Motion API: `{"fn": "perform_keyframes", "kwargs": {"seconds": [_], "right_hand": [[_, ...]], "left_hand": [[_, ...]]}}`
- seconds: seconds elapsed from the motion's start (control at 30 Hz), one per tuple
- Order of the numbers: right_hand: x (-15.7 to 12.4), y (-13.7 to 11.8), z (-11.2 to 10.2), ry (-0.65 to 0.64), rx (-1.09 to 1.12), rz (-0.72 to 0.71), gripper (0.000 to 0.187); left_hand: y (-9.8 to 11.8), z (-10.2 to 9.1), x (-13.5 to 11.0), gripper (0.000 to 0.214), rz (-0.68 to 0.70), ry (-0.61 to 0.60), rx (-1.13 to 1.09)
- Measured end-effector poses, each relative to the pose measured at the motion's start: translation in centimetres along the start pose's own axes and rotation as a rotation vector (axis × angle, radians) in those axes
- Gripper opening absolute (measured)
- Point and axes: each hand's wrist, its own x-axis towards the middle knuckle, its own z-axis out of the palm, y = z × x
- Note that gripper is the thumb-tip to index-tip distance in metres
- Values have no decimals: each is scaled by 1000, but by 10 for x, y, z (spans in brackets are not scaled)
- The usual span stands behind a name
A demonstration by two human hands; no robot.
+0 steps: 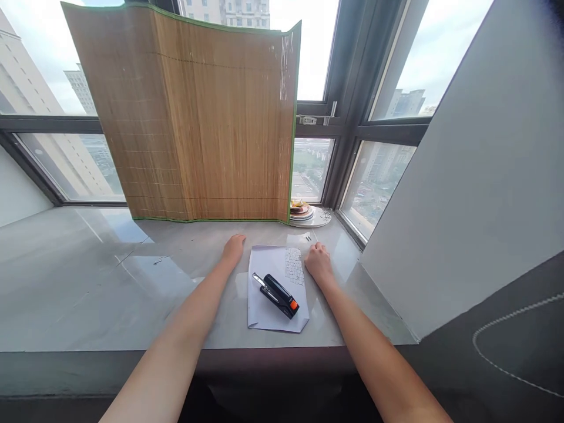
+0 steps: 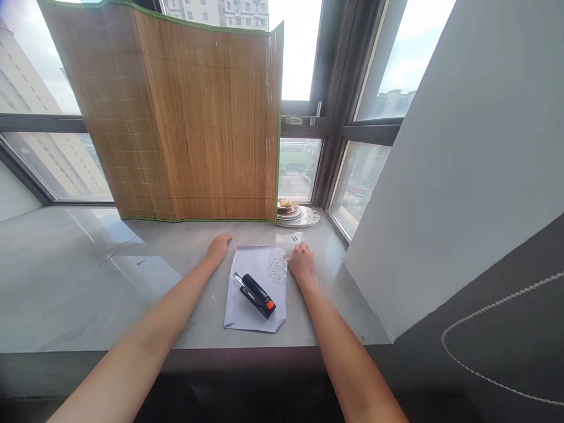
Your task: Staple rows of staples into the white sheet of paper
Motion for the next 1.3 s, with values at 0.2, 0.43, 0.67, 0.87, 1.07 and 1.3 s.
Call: {"fn": "perform_keyframes", "kwargs": {"seconds": [0.2,0.43,0.67,0.87,1.07,1.3], "right_hand": [[-3,1,-1,3,142,29,32],[-11,-3,-10,0,310,38,28],[-54,-15,-34,22,749,-203,41],[-76,-26,-42,-382,1048,-772,67],[-83,-32,-34,-496,1012,-737,60],[-86,-33,-38,-428,962,-802,55]], "left_hand": [[0,-5,-48,23,49,30,30],[19,-11,-96,23,35,74,18],[29,-21,-105,16,58,154,-70],[27,-25,-105,18,43,110,-202],[32,-23,-108,13,-46,-6,-359],[35,-23,-106,14,72,-38,-349]]}}
